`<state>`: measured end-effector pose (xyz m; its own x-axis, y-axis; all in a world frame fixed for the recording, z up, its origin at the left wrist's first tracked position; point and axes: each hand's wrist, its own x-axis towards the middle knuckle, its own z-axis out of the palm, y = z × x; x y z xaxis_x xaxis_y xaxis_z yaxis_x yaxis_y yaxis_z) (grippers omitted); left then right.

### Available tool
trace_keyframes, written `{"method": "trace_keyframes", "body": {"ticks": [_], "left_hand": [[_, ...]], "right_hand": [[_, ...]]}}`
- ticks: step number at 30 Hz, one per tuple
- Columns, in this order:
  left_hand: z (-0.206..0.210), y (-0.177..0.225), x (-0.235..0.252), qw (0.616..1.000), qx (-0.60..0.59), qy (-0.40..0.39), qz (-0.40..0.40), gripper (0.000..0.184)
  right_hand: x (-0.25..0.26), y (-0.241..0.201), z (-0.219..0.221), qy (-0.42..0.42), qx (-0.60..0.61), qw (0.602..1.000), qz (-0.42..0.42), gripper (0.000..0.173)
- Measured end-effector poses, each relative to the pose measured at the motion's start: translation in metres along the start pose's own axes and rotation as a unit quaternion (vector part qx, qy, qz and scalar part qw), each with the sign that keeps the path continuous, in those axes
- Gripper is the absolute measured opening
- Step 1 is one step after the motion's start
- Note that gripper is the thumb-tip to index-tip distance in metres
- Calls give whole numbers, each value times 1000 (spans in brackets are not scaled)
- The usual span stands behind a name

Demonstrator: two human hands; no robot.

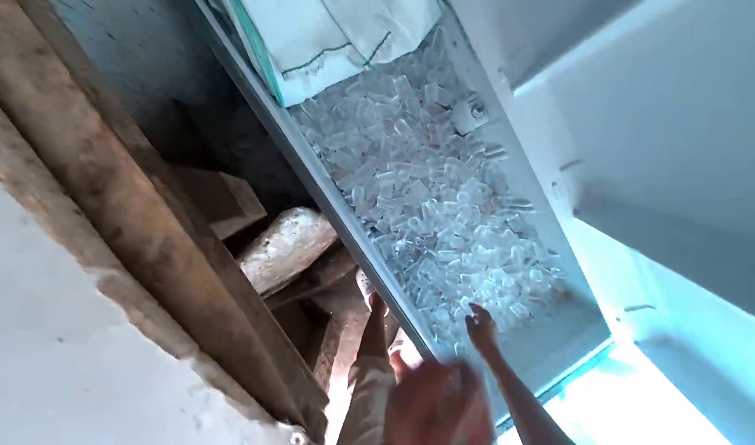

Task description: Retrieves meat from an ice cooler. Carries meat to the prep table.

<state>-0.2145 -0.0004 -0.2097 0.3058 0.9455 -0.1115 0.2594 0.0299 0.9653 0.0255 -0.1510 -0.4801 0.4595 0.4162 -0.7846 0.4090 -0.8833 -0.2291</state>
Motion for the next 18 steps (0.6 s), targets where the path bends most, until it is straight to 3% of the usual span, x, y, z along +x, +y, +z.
{"method": "trace_keyframes", "body": {"ticks": [2,5,7,10,13,16,18], "left_hand": [[33,-99,58,971,215,-71,72,28],[28,-207,122,911,360,-200,13,41],[32,-250,131,881,442,-158,64,42],[44,-260,130,868,483,-66,94,46],[45,-260,130,867,486,-47,101,45],[45,-261,130,864,491,-40,103,43],[45,-260,131,865,490,-34,106,41]], "right_hand": [[19,0,-18,52,2,998,-30,41],[50,-6,-51,98,9,994,-52,40],[76,3,-67,135,9,990,-31,39],[104,35,-69,187,2,982,32,42],[106,57,-38,192,43,973,117,59],[91,33,12,219,106,960,140,67],[76,-5,43,183,145,970,73,66]]}}
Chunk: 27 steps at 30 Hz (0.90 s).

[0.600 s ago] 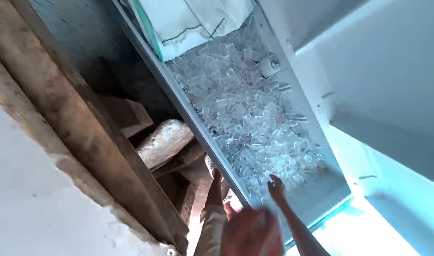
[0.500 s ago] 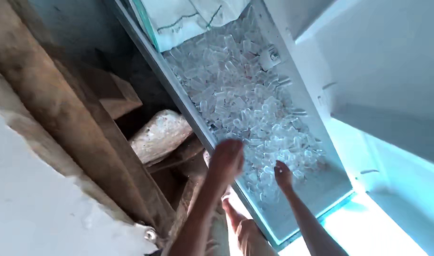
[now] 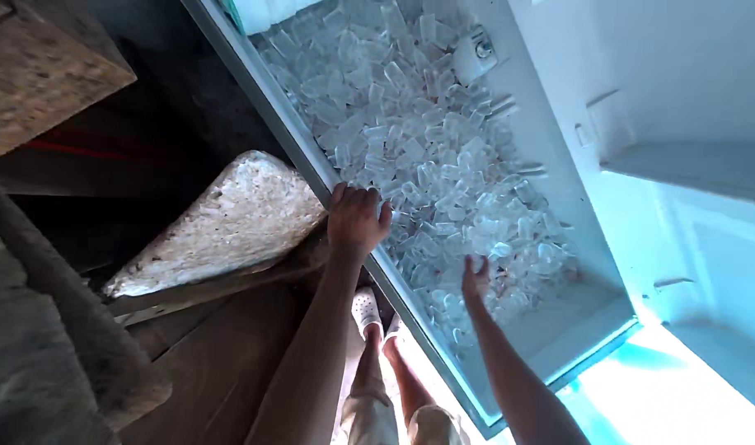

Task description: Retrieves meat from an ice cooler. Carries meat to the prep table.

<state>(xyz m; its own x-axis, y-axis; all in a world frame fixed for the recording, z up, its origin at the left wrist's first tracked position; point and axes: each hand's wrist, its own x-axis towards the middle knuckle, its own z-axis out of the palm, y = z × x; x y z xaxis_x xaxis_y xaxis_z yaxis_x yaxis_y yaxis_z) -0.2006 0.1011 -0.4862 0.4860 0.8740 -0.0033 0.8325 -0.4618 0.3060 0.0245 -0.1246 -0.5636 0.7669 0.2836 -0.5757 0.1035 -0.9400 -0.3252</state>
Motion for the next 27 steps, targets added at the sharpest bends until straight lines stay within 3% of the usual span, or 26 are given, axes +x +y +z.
{"method": "trace_keyframes", "body": {"ticks": [4,7,10,13,17,21,24,27], "left_hand": [[0,0,-2,1000,-19,0,0,39],[1,-3,-2,1000,-22,5,-1,38],[3,-3,-3,1000,-18,12,1,35],[3,-2,-1,1000,-18,18,-2,33],[5,-4,-2,1000,-5,28,1,32],[6,-3,-2,999,-3,35,-2,30],[6,-2,-2,999,-11,47,0,27],[5,-2,-2,998,-15,58,-1,23]], "right_hand": [[-65,-66,55,-203,88,968,-121,67],[-71,-88,55,-277,117,939,-166,57],[-45,-48,39,-253,-70,928,-264,47],[-26,11,20,-300,-316,847,-306,46],[-41,60,-12,-324,-397,815,-272,47],[-68,87,-33,-325,-419,826,-193,43],[-77,85,-31,-350,-435,822,-111,43],[-68,49,-24,-360,-401,840,-65,41]]}}
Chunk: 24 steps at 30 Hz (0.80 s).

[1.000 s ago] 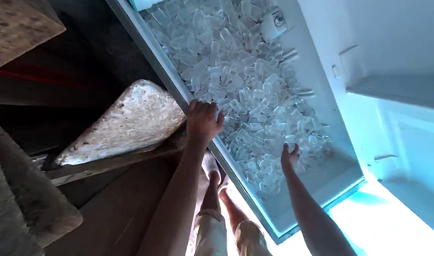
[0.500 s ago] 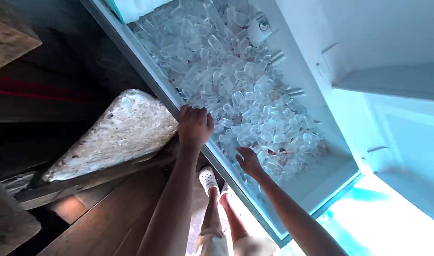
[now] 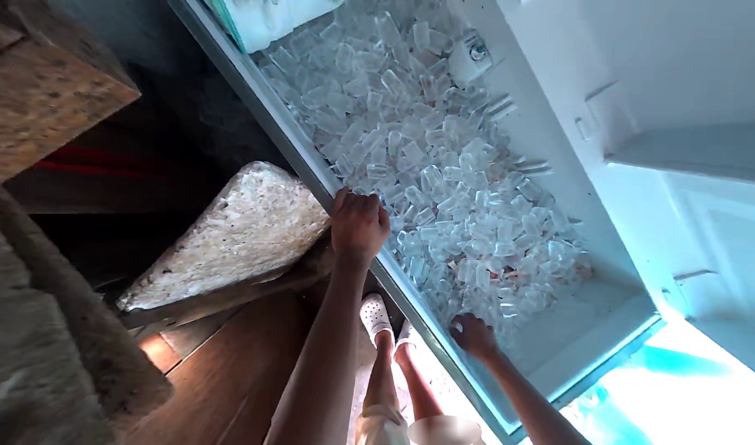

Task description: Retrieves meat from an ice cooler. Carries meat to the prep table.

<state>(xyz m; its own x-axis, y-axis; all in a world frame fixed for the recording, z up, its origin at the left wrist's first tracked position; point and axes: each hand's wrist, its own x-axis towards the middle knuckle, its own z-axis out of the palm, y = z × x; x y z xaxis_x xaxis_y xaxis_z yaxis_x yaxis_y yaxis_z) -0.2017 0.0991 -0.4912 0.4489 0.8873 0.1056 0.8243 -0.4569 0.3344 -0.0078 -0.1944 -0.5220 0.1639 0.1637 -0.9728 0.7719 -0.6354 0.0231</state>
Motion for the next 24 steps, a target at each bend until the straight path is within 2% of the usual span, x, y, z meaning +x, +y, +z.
{"method": "trace_keyframes", "body": {"ticks": [2,3,5,6,9,11,14,17,19,21,22,24], "left_hand": [[-1,0,2,1000,4,-2,1,24],[-1,-1,2,1000,6,-1,3,23],[0,-2,2,1000,5,-7,5,23],[0,-1,1,1000,2,-14,6,24],[-1,-1,1,1000,-4,-26,5,25],[-3,-5,-1,1000,-8,-27,7,26],[1,-1,1,1000,-11,-24,6,24],[-1,-4,0,1000,3,-20,1,25],[0,-2,-1,1000,7,-17,-1,24],[0,-1,1,1000,13,-7,-2,24],[0,-1,1,1000,16,-2,-3,23],[-1,-1,1,1000,11,3,-6,22]], "right_hand": [[0,-28,-34,97,76,990,-70,40],[2,-44,-50,164,114,971,-134,38],[17,-87,-77,294,144,907,-265,34],[25,-112,-91,319,131,887,-307,34],[52,-189,-129,290,4,886,-362,42],[80,-219,-141,267,-110,886,-363,55],[113,-192,-149,289,-182,870,-356,55],[113,-121,-159,286,-191,883,-320,57],[99,-64,-178,242,-208,915,-248,63],[81,-23,-195,213,-207,940,-168,61],[71,-16,-202,196,-207,951,-120,62],[52,-31,-213,140,-218,965,-32,69]]}}
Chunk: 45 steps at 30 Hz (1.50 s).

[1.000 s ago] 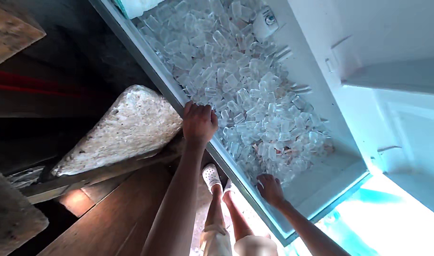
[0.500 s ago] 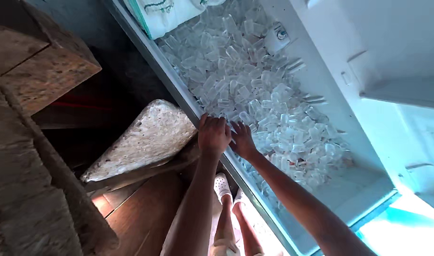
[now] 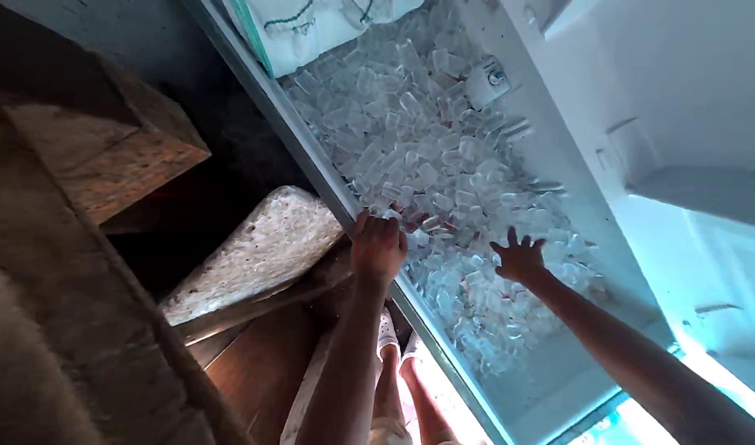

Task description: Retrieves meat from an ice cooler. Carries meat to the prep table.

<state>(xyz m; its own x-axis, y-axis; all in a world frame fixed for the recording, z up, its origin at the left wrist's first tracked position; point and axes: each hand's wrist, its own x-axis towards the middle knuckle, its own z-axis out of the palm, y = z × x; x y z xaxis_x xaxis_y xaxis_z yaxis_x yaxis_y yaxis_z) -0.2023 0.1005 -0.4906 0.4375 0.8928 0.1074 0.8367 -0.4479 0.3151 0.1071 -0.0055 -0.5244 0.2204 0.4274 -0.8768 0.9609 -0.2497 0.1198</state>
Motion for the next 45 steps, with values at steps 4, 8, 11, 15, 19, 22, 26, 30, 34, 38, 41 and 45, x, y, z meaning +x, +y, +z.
{"method": "trace_keyframes", "body": {"ticks": [4,8,11,15,19,22,26,30,34,38,41,45], "left_hand": [[0,1,0,1000,-13,1,-2,22],[0,0,-2,1000,-16,0,3,25],[3,-3,2,1000,-5,19,10,24],[4,-3,-1,1000,-2,9,12,25],[3,-1,-1,1000,-4,10,7,24],[3,1,-2,1000,-13,17,4,22],[3,2,-2,1000,-16,17,-5,21],[0,0,-1,1000,-8,9,3,23],[3,3,-2,1000,-5,15,-5,22],[2,1,-1,1000,-5,21,-4,22],[2,1,-3,1000,-7,9,0,20],[-3,2,1,1000,-12,-13,-12,21]], "right_hand": [[-18,-106,-57,53,37,987,-148,47],[37,-203,-55,194,40,919,-340,49],[101,-195,-49,292,16,884,-364,43],[110,-108,-30,274,22,928,-251,72],[84,-2,-10,201,2,968,-150,66],[60,50,-1,128,-20,989,-67,60],[39,18,-42,-34,-17,998,50,53],[49,-63,-124,177,176,966,-72,42],[118,-172,-190,258,293,886,-249,50],[125,-265,-179,216,208,924,-237,75],[99,-241,-138,218,196,914,-282,60],[64,-187,-50,96,87,931,-343,56]]}}
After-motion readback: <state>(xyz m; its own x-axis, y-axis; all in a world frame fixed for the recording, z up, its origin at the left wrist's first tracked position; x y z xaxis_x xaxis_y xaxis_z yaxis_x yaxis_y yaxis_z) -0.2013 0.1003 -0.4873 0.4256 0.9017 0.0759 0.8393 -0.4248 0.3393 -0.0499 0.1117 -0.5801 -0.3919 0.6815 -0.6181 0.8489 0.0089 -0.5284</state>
